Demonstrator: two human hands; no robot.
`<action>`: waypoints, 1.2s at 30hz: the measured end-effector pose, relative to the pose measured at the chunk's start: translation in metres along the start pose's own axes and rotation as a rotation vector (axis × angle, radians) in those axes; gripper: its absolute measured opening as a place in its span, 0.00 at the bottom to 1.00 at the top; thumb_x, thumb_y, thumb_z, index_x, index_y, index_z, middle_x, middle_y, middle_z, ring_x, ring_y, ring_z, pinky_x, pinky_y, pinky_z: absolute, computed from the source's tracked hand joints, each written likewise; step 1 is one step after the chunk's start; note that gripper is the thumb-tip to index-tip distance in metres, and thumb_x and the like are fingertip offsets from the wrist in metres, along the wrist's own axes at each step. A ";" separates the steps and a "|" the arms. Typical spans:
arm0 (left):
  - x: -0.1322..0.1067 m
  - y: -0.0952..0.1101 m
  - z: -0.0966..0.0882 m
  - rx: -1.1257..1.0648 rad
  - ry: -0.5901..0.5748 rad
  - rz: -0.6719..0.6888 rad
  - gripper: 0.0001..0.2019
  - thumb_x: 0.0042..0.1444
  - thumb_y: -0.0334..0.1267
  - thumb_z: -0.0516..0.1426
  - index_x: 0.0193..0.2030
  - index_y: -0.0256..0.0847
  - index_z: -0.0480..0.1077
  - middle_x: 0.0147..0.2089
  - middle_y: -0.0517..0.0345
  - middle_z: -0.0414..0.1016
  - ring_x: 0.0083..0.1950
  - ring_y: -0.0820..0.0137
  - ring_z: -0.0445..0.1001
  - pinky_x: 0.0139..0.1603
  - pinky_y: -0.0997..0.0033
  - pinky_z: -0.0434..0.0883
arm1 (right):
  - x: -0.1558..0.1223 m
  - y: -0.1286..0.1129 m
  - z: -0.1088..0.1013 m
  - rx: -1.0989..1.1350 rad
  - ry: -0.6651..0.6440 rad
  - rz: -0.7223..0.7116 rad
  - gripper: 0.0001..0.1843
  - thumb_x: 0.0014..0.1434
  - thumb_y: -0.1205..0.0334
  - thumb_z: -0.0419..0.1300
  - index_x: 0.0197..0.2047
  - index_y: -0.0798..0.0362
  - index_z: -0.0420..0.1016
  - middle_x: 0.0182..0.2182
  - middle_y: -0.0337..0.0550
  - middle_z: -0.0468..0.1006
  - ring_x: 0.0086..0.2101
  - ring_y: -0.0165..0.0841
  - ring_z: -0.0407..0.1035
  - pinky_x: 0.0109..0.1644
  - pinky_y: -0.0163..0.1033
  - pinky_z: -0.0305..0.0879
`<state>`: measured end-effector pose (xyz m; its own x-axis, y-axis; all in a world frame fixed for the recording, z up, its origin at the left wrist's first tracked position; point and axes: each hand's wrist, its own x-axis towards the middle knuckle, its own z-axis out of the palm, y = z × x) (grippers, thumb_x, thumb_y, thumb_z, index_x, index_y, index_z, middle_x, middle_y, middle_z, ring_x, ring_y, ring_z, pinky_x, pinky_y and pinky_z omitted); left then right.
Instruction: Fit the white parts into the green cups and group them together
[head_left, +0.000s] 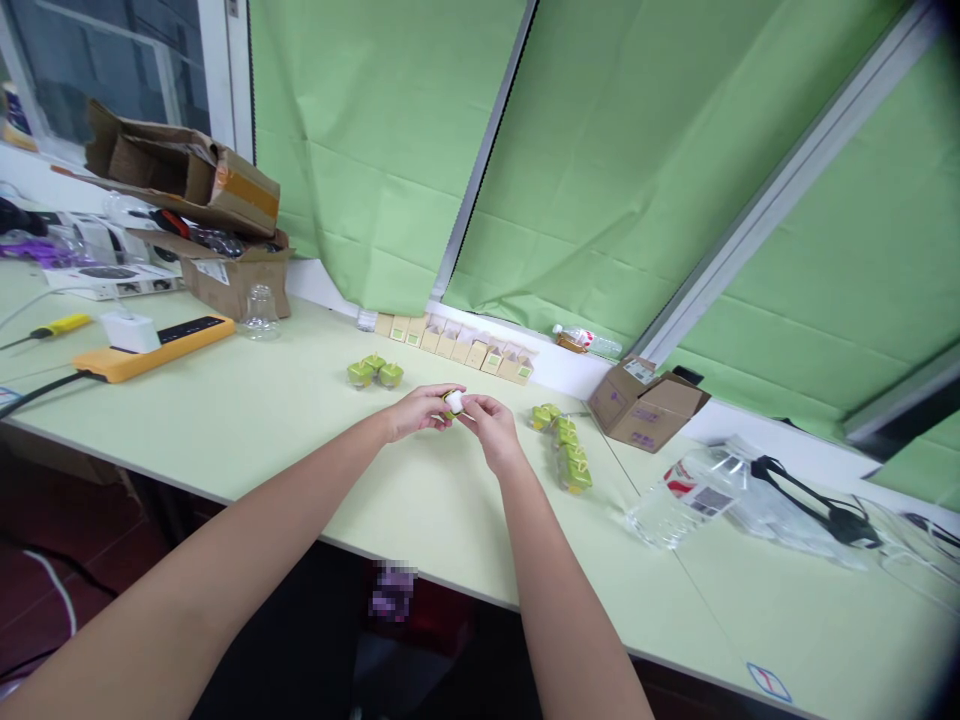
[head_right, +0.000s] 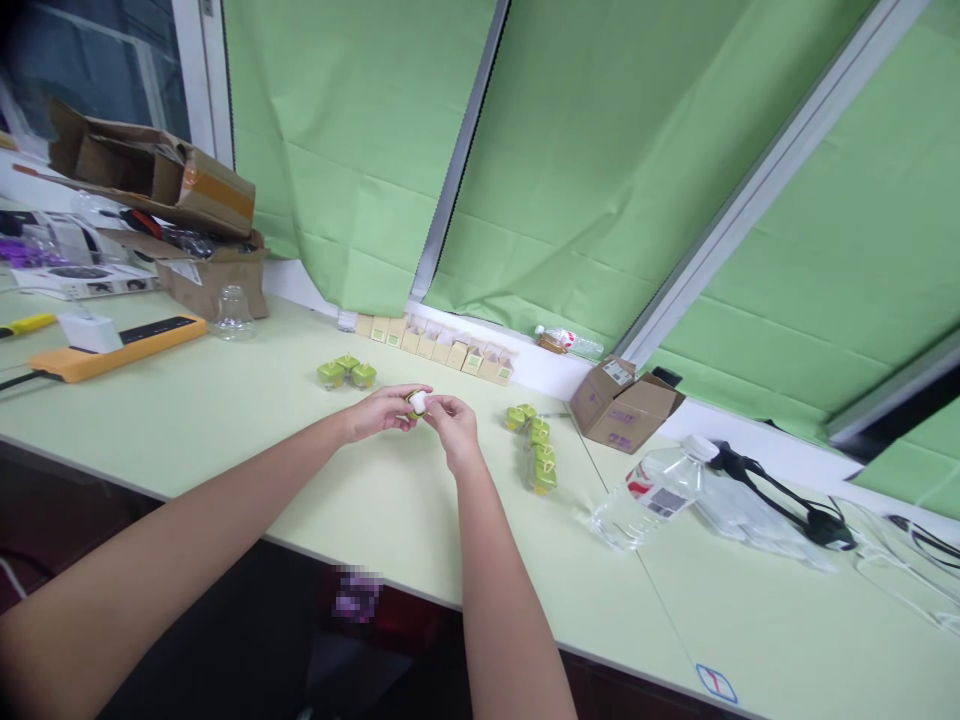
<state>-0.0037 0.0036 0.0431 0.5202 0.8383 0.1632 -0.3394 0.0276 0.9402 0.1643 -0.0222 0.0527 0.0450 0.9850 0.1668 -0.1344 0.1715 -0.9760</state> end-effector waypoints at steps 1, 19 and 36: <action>0.000 -0.001 0.000 0.008 -0.010 0.001 0.27 0.47 0.32 0.60 0.57 0.39 0.71 0.42 0.51 0.73 0.34 0.71 0.72 0.35 0.68 0.69 | 0.000 -0.001 0.000 0.029 0.005 0.028 0.17 0.43 0.54 0.73 0.32 0.56 0.78 0.34 0.44 0.80 0.38 0.34 0.75 0.52 0.46 0.74; -0.006 0.006 0.013 0.119 0.054 0.084 0.24 0.53 0.37 0.61 0.58 0.47 0.70 0.50 0.52 0.70 0.47 0.67 0.71 0.46 0.61 0.75 | 0.001 0.000 -0.001 0.277 -0.004 0.095 0.19 0.39 0.63 0.76 0.35 0.55 0.76 0.35 0.42 0.81 0.36 0.33 0.76 0.51 0.41 0.72; -0.006 0.010 0.019 0.220 0.027 0.178 0.21 0.51 0.34 0.59 0.54 0.43 0.72 0.47 0.54 0.74 0.36 0.74 0.71 0.36 0.72 0.70 | -0.001 -0.006 -0.005 0.263 -0.171 0.328 0.09 0.58 0.57 0.64 0.39 0.53 0.77 0.33 0.44 0.80 0.35 0.34 0.75 0.50 0.43 0.72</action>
<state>0.0047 -0.0120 0.0572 0.4460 0.8335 0.3262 -0.2433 -0.2378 0.9403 0.1694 -0.0245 0.0572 -0.2033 0.9737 -0.1029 -0.3621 -0.1724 -0.9161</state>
